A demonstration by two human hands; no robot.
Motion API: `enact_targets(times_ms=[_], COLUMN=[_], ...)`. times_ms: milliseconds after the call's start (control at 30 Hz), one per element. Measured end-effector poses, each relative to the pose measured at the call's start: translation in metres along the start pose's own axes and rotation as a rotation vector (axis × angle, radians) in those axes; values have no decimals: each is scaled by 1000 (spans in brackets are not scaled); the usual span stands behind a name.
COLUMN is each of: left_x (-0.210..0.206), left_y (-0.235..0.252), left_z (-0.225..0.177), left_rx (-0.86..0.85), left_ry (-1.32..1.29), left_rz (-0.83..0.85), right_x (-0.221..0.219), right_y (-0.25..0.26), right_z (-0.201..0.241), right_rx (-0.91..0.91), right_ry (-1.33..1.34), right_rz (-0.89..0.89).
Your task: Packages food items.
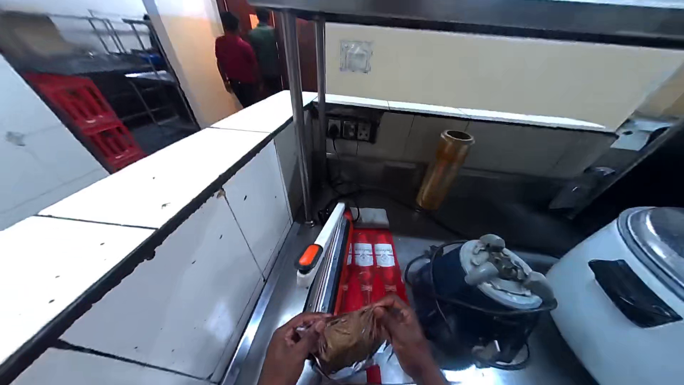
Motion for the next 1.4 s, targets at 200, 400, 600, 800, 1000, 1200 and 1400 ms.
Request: enact_targets(times_ms=[200,400,600,800,1000,1200,1400], left_x=[1,6,6,1,2,7,17], left_y=[-10,7,13,17,18,20,29], left_z=[1,4,-4,-1,-5,-5,-11], left_rx=[-19,-168,-177,-114,-144,-154,-324], left_ry=[-11,-17,-86,-103,-70,-39,27], left_rz=[-87,27,45,39,59,99,130], right_x=[-2,-3,4,10,11,7,8], right_y=[2,14,11,9,12,14,14], right_z=[2,9,12,9,8,9,7], right_rx=[17,82,100,80,32,21,29], right_ry=[-49,-53,-42,-57,-63,-29,-6], right_rz=[57,51,82,44,14,20,25])
Point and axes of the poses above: each hand's wrist, its own y-axis towards the middle knuckle, its own x-axis out of the back of the hand, z = x × y, the point moved 3 cm from there along y, towards the middle knuckle, and after that the axes turned 6 degrees about -z, right-handed, at the moved point
